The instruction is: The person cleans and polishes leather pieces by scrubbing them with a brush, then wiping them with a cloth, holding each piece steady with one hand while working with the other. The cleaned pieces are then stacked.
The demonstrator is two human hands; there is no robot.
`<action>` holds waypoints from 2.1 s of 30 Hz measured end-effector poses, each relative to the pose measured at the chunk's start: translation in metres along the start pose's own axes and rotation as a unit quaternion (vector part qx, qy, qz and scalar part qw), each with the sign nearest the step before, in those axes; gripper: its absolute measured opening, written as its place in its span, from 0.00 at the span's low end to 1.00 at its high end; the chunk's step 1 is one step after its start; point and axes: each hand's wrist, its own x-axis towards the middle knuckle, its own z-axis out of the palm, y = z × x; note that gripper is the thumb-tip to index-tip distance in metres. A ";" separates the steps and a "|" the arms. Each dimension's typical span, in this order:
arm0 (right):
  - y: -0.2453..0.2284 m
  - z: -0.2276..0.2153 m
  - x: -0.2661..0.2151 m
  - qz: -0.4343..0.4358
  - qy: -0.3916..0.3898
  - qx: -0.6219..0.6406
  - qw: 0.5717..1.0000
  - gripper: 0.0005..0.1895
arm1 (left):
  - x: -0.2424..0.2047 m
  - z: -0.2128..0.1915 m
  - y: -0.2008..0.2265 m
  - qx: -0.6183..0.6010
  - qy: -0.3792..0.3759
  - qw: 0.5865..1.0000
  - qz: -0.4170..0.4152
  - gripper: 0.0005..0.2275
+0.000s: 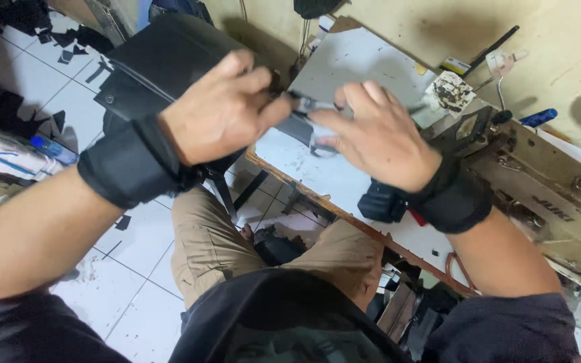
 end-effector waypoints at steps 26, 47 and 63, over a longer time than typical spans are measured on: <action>-0.019 -0.001 -0.035 0.105 0.043 0.142 0.983 0.11 | -0.039 -0.003 0.031 -0.075 -0.044 0.996 0.018 0.16; -0.034 0.009 0.024 -0.032 0.021 0.001 0.999 0.13 | -0.028 0.003 0.037 -0.171 0.010 0.984 -0.043 0.07; -0.014 0.023 0.037 -0.091 0.015 -0.021 0.996 0.07 | -0.035 0.031 0.042 -0.180 0.077 0.979 -0.050 0.10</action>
